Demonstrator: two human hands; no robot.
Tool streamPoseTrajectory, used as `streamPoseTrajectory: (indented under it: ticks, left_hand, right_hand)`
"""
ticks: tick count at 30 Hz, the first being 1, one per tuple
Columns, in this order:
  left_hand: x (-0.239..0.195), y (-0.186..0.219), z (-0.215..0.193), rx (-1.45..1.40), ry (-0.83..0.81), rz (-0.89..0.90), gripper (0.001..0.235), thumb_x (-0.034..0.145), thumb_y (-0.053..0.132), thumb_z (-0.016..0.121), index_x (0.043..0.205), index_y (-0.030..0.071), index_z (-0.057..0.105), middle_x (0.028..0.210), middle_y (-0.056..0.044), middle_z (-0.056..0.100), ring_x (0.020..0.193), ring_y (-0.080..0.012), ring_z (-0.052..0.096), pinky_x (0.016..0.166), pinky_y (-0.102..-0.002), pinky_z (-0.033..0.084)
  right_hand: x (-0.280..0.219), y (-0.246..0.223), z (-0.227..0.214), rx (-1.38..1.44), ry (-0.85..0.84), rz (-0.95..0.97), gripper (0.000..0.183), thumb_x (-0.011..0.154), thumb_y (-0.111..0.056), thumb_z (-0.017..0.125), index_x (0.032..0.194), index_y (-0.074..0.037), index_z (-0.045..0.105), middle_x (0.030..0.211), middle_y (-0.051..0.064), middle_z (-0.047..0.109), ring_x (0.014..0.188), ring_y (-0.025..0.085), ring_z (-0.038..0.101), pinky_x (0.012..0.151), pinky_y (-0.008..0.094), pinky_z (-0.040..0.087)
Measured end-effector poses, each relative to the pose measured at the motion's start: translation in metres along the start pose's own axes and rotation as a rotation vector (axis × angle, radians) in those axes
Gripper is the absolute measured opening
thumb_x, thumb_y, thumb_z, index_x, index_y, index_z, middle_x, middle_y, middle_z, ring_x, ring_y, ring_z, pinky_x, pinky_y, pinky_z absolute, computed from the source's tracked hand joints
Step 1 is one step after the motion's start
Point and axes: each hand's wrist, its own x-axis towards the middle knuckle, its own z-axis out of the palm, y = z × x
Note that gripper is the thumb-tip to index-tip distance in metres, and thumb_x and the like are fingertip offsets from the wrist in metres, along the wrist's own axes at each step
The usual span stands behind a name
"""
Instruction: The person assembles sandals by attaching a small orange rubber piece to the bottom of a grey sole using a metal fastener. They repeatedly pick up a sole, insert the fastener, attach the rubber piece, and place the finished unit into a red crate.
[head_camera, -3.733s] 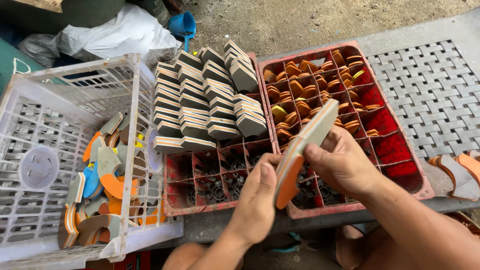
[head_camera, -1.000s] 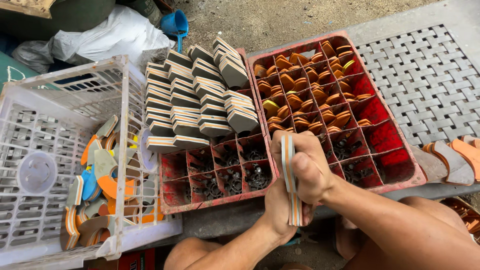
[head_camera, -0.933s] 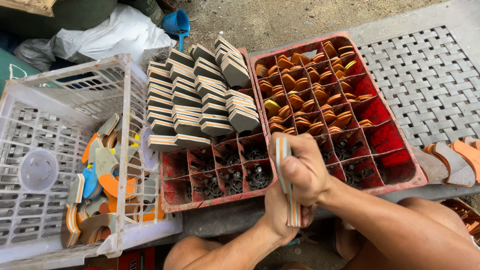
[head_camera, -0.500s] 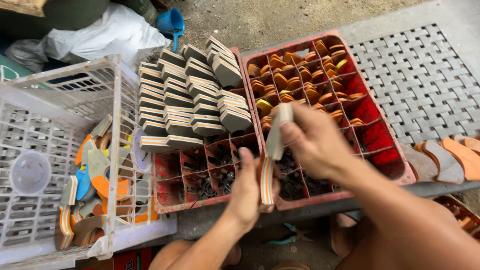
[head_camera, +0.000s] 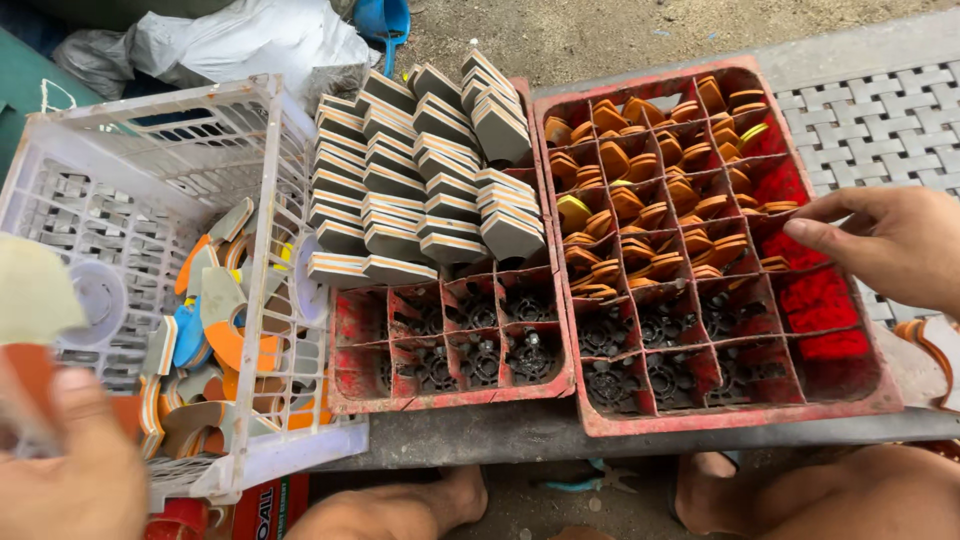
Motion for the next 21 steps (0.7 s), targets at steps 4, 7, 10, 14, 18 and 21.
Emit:
streamPoseTrajectory:
  ticks: [4,7,10,14,18,21]
  left_hand:
    - [-0.013,0.057,0.000,-0.325,-0.057,-0.067,0.039,0.107,0.012,0.065,0.138,-0.008,0.052,0.133,-0.021,0.064,0.122,-0.0267,0.065,0.109,-0.036,0.052]
    - [-0.021,0.110,0.017,-0.484,-0.186,-0.027,0.040,0.095,0.016,0.077,0.129,0.001,0.062,0.118,-0.014,0.069,0.105,-0.0267,0.068,0.095,-0.038,0.055]
    - [-0.018,0.145,0.051,-0.392,-0.500,0.030,0.028,0.093,0.024,0.070,0.114,0.006,0.070,0.104,-0.014,0.075,0.092,-0.0338,0.073,0.083,-0.043,0.057]
    - [-0.011,0.159,0.086,-0.148,-0.814,-0.054,0.051,0.097,0.042,0.064,0.115,-0.005,0.055,0.091,-0.029,0.071,0.087,-0.0481,0.070,0.076,-0.056,0.055]
    - [-0.001,0.157,0.114,-0.037,-0.808,-0.219,0.083,0.093,0.061,0.065,0.115,-0.016,0.041,0.086,-0.038,0.067,0.085,-0.0519,0.069,0.076,-0.057,0.056]
    - [0.006,0.151,0.129,-0.020,-0.773,-0.256,0.078,0.096,0.059,0.064,0.117,-0.014,0.045,0.086,-0.037,0.068,0.086,-0.0518,0.069,0.076,-0.058,0.056]
  right_hand:
    - [0.004,-0.006,0.005,-0.049,0.022,-0.041,0.043,0.095,-0.048,0.073,0.121,-0.014,0.080,0.084,0.015,0.076,0.069,0.024,0.077,0.065,0.040,0.061]
    - [0.003,-0.023,0.001,-0.114,-0.025,0.016,0.044,0.094,-0.048,0.073,0.122,-0.016,0.079,0.085,0.016,0.079,0.067,0.026,0.077,0.063,0.040,0.062]
    - [0.003,-0.035,-0.001,-0.202,-0.100,0.083,0.045,0.095,-0.048,0.072,0.127,-0.017,0.077,0.084,0.016,0.079,0.065,0.028,0.077,0.060,0.041,0.064]
    - [0.005,-0.029,0.006,-0.123,-0.081,-0.027,0.047,0.094,-0.048,0.071,0.127,-0.016,0.078,0.086,0.016,0.081,0.073,0.027,0.079,0.069,0.042,0.064]
    - [0.010,-0.018,0.015,-0.054,-0.109,-0.072,0.047,0.093,-0.047,0.071,0.124,-0.013,0.078,0.093,0.016,0.083,0.083,0.025,0.081,0.078,0.042,0.064]
    - [0.010,-0.015,0.017,-0.061,-0.138,-0.079,0.046,0.091,-0.046,0.071,0.123,-0.013,0.078,0.096,0.014,0.083,0.086,0.025,0.081,0.081,0.042,0.063]
